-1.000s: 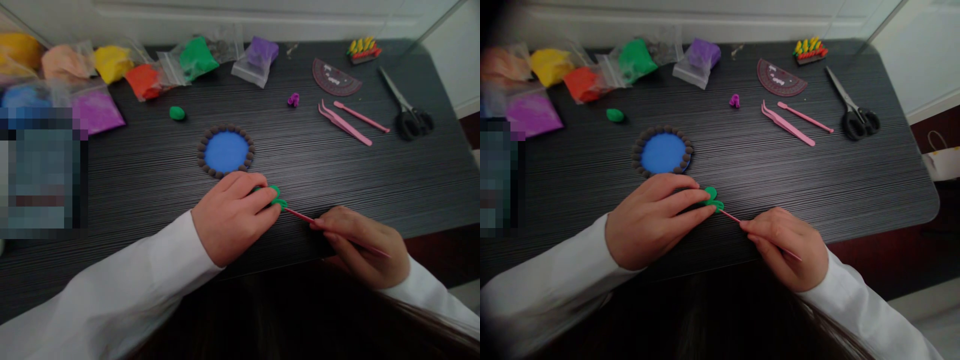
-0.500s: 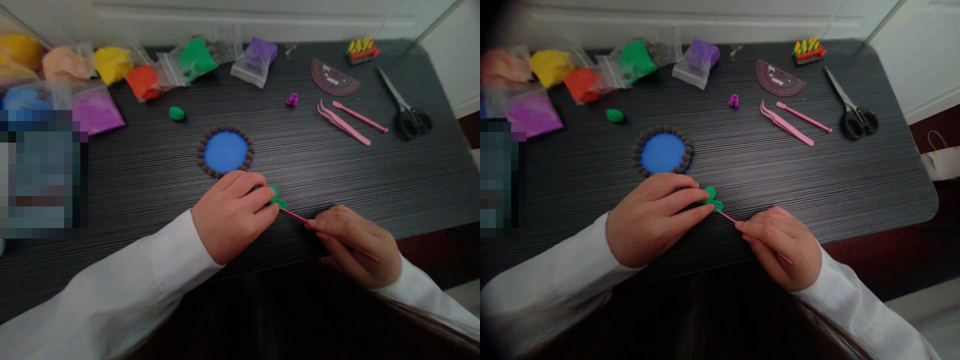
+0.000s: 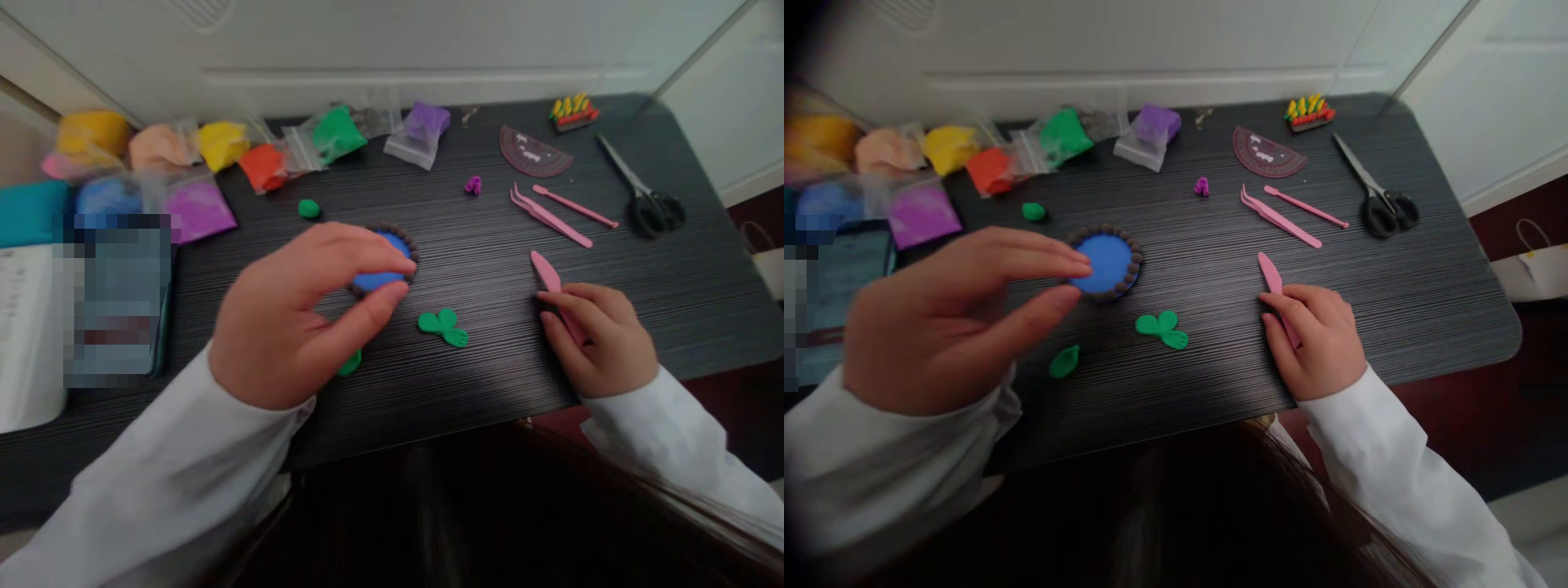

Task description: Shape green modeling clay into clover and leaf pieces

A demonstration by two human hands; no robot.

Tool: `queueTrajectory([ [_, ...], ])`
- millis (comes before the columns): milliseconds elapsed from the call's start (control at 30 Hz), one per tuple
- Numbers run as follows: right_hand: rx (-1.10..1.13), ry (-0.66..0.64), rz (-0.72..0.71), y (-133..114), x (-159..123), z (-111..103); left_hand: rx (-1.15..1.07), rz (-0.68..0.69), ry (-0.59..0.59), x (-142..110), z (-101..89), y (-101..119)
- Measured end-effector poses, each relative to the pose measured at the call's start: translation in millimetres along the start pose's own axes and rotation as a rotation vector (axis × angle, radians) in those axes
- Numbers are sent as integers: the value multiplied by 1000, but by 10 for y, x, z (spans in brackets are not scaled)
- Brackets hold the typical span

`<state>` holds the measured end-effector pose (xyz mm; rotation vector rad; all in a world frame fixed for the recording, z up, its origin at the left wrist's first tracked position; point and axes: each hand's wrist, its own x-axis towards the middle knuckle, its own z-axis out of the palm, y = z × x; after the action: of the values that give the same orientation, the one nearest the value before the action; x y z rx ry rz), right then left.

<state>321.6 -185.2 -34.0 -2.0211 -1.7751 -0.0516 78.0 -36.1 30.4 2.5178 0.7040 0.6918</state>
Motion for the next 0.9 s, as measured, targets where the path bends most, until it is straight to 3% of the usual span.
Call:
queueTrajectory([
  [167,-61,18,4,0,4,28,6,-187,185,-22,-276,-47],
  [233,-45,68,6,-10,-19,22,92,-226,145,-84,-319,-88],
  [300,-15,126,11,-24,-44,13,195,-244,32,-189,-300,-131],
  [467,74,227,25,-109,-80,1,215,-309,-270,-559,-82,-171],
  [667,178,260,-18,-315,-69,26,201,-379,-155,-778,88,-70],
  [767,241,162,-76,-457,-3,62,126,-414,-129,-752,135,23],
  [900,288,-83,-178,-625,164,129,6,-427,-125,-671,271,188],
])
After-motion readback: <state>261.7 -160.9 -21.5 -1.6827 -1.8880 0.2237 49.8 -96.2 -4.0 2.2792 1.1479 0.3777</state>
